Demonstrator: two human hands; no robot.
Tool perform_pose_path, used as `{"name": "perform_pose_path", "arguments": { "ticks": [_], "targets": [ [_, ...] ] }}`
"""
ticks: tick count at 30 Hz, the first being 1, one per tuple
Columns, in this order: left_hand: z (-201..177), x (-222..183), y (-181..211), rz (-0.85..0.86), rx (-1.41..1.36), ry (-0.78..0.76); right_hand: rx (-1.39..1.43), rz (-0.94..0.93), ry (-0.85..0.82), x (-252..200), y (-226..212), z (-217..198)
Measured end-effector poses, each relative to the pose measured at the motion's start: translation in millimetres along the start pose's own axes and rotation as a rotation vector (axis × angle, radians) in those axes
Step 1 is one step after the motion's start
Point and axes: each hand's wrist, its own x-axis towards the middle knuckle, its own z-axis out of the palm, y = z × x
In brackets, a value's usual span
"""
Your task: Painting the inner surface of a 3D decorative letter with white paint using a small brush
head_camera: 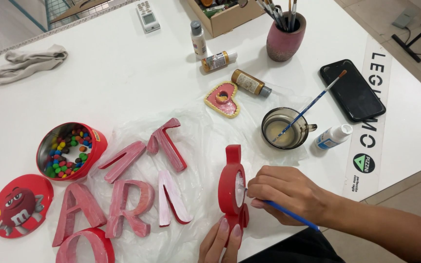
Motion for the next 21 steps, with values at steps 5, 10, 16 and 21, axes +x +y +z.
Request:
{"name": "perform_pose_path", "arguments": {
  "ticks": [5,10,16,21],
  "targets": [
    [5,7,-8,0.084,0.027,0.050,-0.074,-0.052,-0.047,-1,3,1],
    [0,11,-4,0.066,0.028,0.042,-0.141,-0.064,-0.064,-10,7,4],
    [-4,6,-1,0.039,0.018,-0.003,-0.189,-0.069,-0.076,-14,7,4],
    [-7,7,2,0.011,0.006,-0.030,-0.167,-0.094,-0.058,-12,7,3]
  ]
}}
